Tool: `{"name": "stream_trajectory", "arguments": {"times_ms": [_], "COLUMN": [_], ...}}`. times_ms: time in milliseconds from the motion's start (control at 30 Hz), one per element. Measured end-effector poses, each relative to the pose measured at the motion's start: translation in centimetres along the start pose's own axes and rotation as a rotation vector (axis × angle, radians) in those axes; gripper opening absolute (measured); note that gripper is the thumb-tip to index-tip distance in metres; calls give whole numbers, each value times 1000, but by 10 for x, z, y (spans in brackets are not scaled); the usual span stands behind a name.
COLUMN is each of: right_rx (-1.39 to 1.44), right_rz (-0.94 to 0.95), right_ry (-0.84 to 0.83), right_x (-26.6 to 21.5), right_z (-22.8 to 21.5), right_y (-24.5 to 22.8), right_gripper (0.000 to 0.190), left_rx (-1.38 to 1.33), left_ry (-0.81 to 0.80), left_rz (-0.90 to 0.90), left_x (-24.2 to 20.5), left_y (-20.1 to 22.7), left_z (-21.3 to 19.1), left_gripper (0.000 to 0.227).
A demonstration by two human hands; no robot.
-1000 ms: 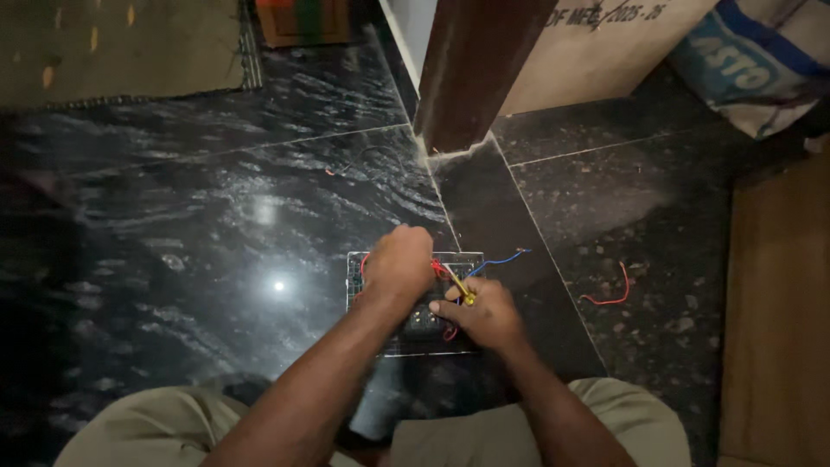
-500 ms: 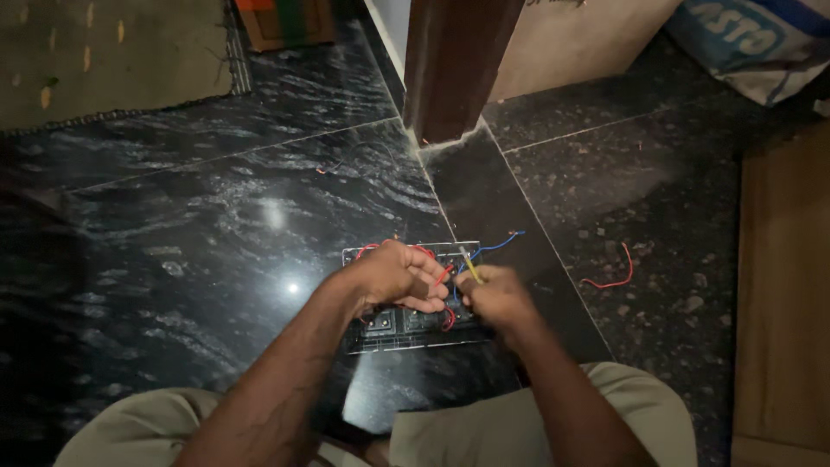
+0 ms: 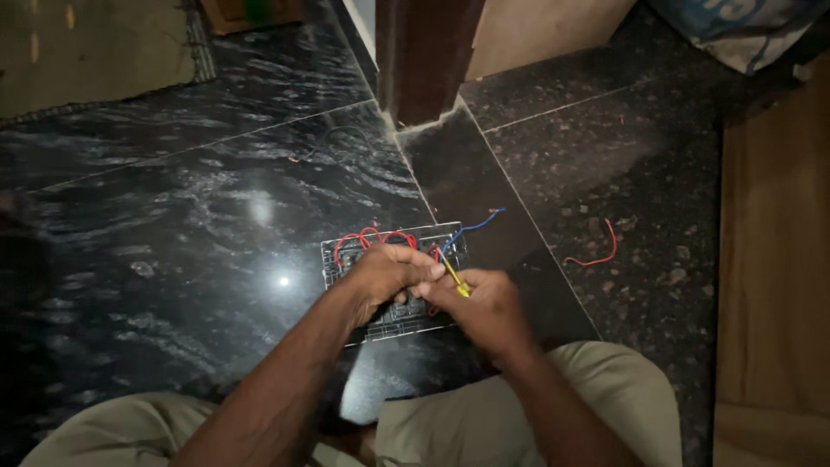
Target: The person wires a plastic switchboard panel by stripping insulation from red and blue wires and securing them into terminals using a screwdriver.
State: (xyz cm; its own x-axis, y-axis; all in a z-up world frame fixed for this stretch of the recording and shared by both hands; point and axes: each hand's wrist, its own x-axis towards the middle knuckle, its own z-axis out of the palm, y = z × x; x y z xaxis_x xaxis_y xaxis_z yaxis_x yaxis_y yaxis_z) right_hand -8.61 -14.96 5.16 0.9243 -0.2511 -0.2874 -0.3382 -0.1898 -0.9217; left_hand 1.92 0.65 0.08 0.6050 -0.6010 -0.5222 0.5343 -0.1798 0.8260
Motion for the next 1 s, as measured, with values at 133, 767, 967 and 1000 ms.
{"name": "stream_trajectory", "arguments": {"times_ms": [133,767,967,1000], "right_rx": [22,-705,-1309,-1307], "right_rz": [-49,148,436,432], "right_ry": [113,255,239,234], "right_x": [3,46,89,97], "right_z": [10,-90,-141,-146], "right_y": [7,-11,9,23], "right_gripper": [30,30,58,64], "left_rx": [-41,-162,109,107], "left_ry": [25,36,104,106], "left_rz": [30,-13,80,82], "left_x": [-3,10,-4,-5], "left_y": [4,0,25,30], "left_z": [0,16,10,10], "left_gripper": [18,23,30,30]}}
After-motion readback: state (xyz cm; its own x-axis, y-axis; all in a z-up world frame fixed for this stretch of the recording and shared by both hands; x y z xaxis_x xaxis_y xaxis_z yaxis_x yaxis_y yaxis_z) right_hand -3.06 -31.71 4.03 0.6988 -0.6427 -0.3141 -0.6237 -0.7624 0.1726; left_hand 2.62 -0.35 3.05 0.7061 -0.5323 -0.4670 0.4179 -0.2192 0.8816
